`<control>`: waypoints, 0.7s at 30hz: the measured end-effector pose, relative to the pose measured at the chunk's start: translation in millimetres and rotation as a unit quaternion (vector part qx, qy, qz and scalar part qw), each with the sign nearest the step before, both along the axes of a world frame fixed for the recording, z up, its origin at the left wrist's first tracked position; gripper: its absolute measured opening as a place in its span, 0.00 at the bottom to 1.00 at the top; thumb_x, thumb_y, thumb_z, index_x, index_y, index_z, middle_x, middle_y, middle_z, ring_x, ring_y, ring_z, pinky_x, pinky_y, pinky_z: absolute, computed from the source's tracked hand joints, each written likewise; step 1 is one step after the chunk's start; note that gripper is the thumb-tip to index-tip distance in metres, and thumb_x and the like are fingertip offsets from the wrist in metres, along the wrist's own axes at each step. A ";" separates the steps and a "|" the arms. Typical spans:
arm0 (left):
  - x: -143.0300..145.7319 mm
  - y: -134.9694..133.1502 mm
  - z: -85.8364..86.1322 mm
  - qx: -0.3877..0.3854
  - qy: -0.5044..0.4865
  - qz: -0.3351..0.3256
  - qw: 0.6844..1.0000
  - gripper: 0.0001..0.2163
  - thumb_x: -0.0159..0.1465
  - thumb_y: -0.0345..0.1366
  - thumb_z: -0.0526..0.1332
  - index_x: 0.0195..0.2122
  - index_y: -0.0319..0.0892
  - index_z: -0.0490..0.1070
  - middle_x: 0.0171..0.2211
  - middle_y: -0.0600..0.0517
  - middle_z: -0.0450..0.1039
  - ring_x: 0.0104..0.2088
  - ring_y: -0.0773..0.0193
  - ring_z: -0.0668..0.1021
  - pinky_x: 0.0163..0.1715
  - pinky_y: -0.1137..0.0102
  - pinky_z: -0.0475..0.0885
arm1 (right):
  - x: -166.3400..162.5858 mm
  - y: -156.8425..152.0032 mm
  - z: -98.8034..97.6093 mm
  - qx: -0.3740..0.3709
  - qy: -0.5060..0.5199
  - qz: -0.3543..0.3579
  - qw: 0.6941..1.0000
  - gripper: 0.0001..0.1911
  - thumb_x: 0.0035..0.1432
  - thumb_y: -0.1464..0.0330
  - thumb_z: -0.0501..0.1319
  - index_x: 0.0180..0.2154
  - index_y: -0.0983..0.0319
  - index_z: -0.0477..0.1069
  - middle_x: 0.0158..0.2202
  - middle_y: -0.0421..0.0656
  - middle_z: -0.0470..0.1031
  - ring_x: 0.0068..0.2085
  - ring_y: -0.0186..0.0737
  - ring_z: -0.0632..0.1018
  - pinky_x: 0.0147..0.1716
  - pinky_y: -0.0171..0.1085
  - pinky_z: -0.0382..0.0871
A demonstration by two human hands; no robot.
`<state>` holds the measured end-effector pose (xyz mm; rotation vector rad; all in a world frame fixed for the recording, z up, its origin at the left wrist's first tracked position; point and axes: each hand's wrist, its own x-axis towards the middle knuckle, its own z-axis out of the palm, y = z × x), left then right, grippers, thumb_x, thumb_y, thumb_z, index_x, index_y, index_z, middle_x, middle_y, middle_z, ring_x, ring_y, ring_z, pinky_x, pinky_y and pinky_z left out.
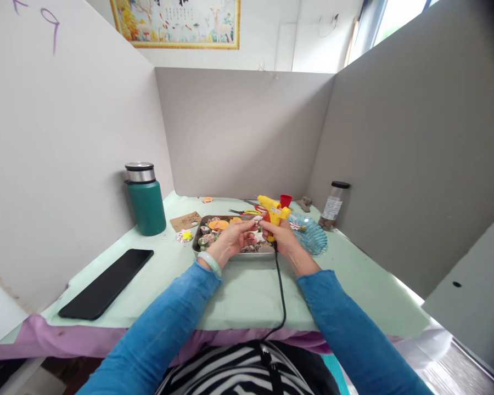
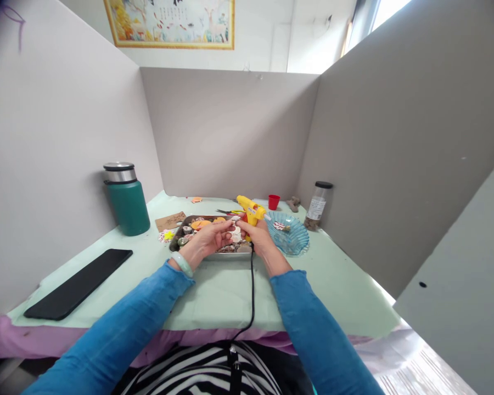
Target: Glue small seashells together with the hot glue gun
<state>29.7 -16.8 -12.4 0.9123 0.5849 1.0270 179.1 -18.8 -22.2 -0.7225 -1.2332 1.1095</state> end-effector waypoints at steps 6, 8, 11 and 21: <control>0.1 -0.1 0.5 -0.016 -0.006 0.020 1.000 0.08 0.55 0.33 0.67 0.34 0.36 0.73 0.26 0.52 0.71 0.20 0.73 0.71 0.22 0.74 0.71 | 2.0 2.9 -2.7 0.007 -0.007 -0.001 1.000 0.15 0.44 0.62 0.67 0.34 0.62 0.69 0.18 0.33 0.65 0.19 0.29 0.64 0.20 0.32 0.58; -0.4 0.0 0.6 -0.020 -0.006 0.024 0.999 0.08 0.54 0.33 0.67 0.34 0.36 0.73 0.26 0.52 0.71 0.20 0.73 0.71 0.22 0.74 0.71 | 1.9 3.4 -2.7 0.008 -0.008 -0.003 1.000 0.15 0.44 0.62 0.67 0.34 0.62 0.69 0.18 0.33 0.65 0.19 0.29 0.64 0.20 0.32 0.58; -0.9 0.6 0.3 -0.013 -0.005 0.017 1.000 0.08 0.54 0.32 0.67 0.34 0.36 0.74 0.26 0.52 0.71 0.20 0.73 0.71 0.22 0.74 0.71 | 0.6 2.3 -0.9 0.001 -0.004 -0.003 1.000 0.14 0.43 0.63 0.67 0.33 0.62 0.68 0.18 0.33 0.64 0.19 0.28 0.64 0.19 0.32 0.57; 0.0 -1.5 0.9 -0.010 0.014 0.026 1.000 0.08 0.53 0.28 0.67 0.34 0.35 0.73 0.24 0.52 0.70 0.20 0.72 0.72 0.23 0.73 0.72 | -0.1 0.5 -0.2 -0.006 0.003 0.002 1.000 0.15 0.43 0.65 0.67 0.34 0.62 0.69 0.18 0.33 0.64 0.19 0.28 0.63 0.20 0.31 0.58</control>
